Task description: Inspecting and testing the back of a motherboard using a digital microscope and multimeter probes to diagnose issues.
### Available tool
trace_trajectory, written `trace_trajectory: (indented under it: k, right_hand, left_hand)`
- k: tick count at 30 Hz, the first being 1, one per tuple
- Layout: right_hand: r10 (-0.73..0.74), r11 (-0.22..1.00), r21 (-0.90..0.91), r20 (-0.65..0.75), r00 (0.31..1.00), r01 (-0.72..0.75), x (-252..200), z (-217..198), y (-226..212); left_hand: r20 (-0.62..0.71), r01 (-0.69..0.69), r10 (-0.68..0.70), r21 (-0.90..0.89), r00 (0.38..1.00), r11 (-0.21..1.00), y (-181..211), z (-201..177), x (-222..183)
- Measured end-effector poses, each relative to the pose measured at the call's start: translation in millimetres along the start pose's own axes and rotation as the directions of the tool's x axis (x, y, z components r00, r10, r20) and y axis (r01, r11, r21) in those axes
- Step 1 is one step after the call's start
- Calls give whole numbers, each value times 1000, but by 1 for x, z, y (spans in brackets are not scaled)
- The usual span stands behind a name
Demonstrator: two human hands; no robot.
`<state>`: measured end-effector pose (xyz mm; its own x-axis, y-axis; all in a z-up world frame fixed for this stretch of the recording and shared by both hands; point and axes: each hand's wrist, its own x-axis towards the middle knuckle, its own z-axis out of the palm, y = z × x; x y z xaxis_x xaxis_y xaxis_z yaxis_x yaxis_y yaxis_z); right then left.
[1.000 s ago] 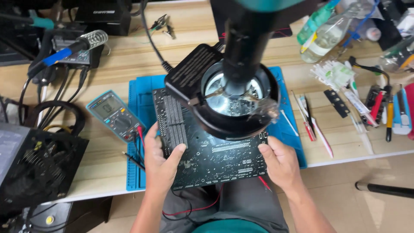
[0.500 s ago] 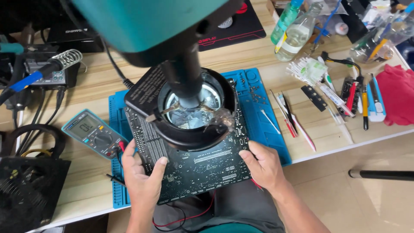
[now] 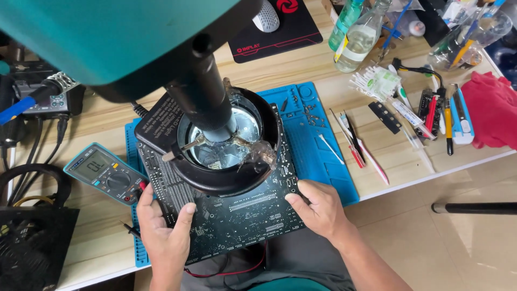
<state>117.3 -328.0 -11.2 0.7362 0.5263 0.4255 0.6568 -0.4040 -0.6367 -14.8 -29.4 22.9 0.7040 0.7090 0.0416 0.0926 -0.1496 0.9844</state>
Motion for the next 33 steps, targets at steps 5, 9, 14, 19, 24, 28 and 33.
trace_trajectory:
  k: [5,9,14,19,24,28,33]
  right_hand:
    - [3,999,-51,-37,999,-5,0,2,-4]
    - [7,997,-77,-50,999,-11,2,3,-8]
    - [-17,991,-133,-107,994,2,5,6,-14]
    - [-20,984,-177,-171,985,-11,8,5,-22]
    - [85,985,-124,-248,965,-119,3,5,-21]
    - [-19,985,-169,-220,975,-19,13,2,-25]
    - [-110,968,-235,-78,991,89,33,9,-25]
  left_hand:
    - [-39,-85,87,60,995,995,-15,-2,-3]
    - [-47,-71,74,69,996,995,-10,0,-5]
    - [-81,-124,131,85,988,989,-13,0,-7]
    - [-71,-149,161,144,984,978,-13,0,-7]
    - [-61,-84,87,55,994,995,-10,2,-6]
    - [-56,-63,66,54,996,997,-7,2,-5]
    - [-62,-1,6,85,998,996,1,2,-6]
